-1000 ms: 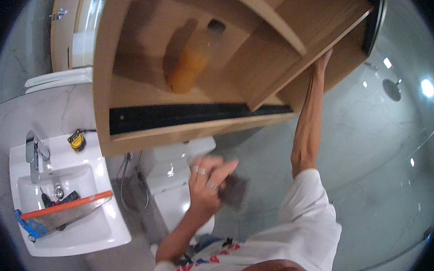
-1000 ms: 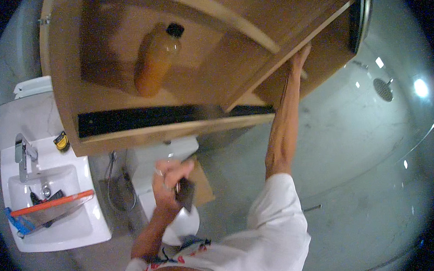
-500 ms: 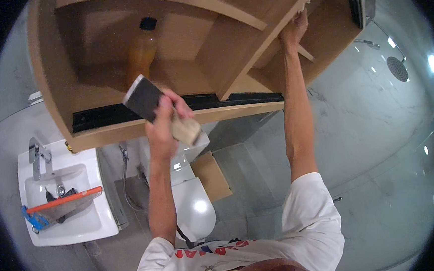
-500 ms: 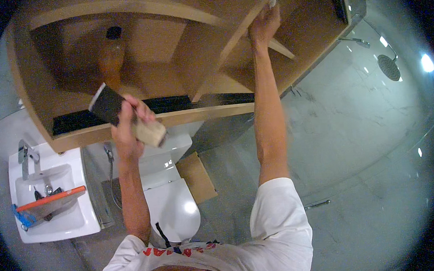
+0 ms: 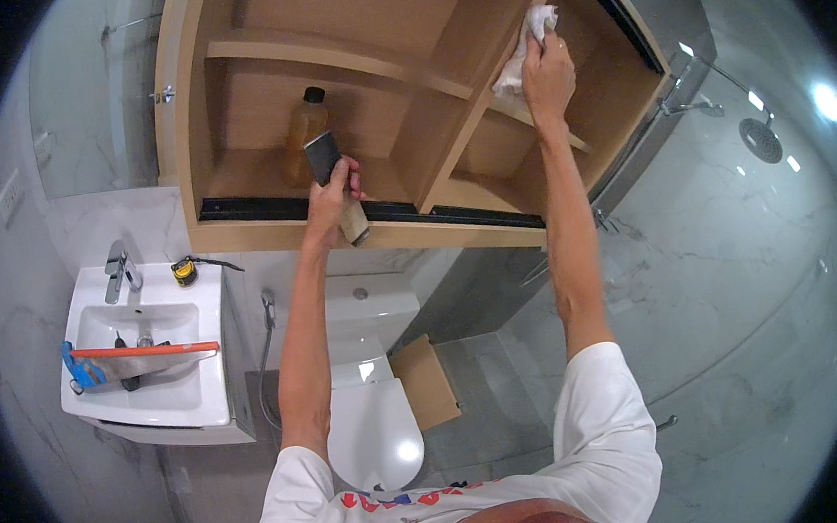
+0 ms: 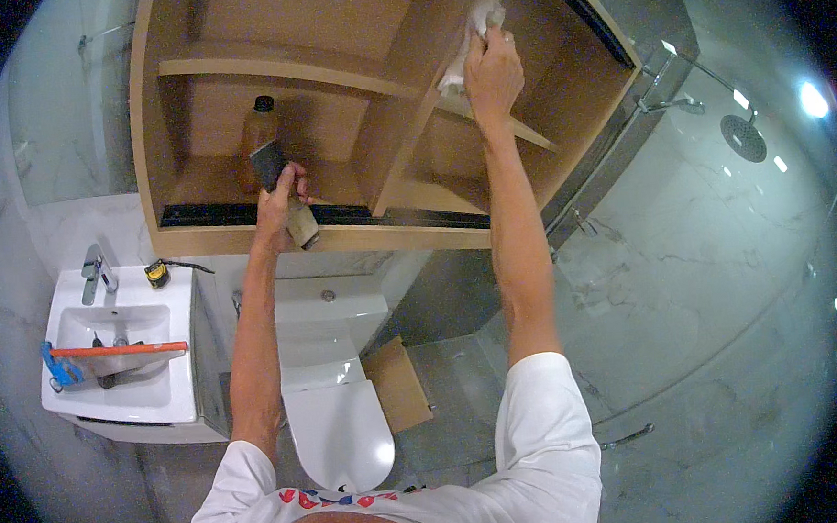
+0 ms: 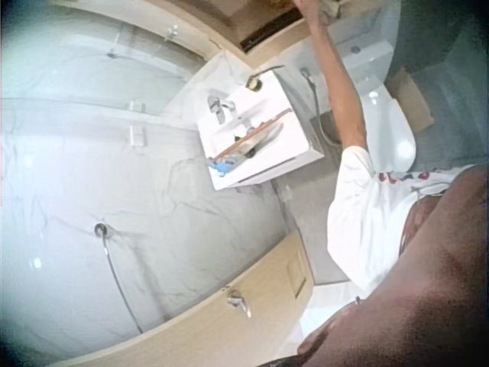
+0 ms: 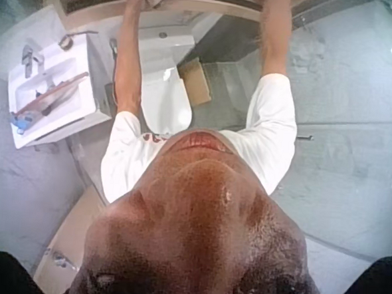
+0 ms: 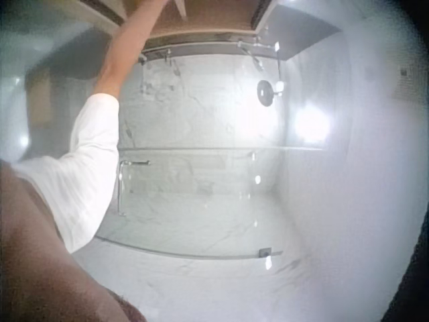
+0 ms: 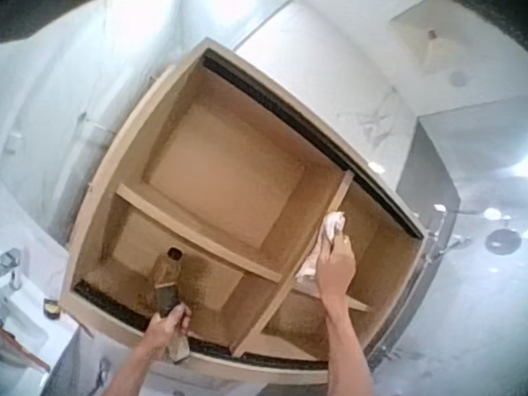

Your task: The person assembles a wooden cabinet by inserting and adjusting wooden dividers into a wall-mounted unit. They use a sanding block to smooth the edges of the dividers and a cloth to wipe the interior surfaces.

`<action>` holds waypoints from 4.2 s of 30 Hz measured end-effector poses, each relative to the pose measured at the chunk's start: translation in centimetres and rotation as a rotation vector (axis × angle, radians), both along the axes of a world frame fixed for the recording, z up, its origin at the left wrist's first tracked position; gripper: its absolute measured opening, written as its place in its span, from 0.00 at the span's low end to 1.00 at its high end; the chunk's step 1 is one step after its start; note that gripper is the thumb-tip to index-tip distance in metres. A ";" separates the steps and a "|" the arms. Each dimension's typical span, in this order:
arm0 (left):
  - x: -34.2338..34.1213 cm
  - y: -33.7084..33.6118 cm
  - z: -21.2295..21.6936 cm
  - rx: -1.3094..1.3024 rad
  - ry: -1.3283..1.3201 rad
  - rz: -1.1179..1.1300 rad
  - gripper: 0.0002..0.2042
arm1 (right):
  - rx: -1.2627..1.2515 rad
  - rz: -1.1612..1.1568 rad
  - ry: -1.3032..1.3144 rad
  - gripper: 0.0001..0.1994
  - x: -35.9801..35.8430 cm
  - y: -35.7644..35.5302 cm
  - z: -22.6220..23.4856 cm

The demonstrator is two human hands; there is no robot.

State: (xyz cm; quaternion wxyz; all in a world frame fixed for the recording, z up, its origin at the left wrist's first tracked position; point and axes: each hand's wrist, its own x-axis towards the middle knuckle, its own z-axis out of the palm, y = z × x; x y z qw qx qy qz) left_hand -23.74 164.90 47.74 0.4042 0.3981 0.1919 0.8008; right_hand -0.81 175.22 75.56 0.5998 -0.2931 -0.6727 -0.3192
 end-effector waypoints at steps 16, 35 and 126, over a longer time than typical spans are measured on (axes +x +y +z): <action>0.8 2.4 -1.2 -0.113 0.288 -0.136 0.17 | -0.003 -0.125 -0.091 0.15 1.7 0.3 -2.8; 1.0 1.7 -0.6 -0.171 0.339 -0.064 0.16 | -0.485 -0.008 -0.289 0.15 3.0 -5.2 -27.5; 14.2 4.8 -0.4 -0.109 0.786 0.832 0.10 | -1.001 0.950 0.157 0.28 8.2 -4.3 -31.5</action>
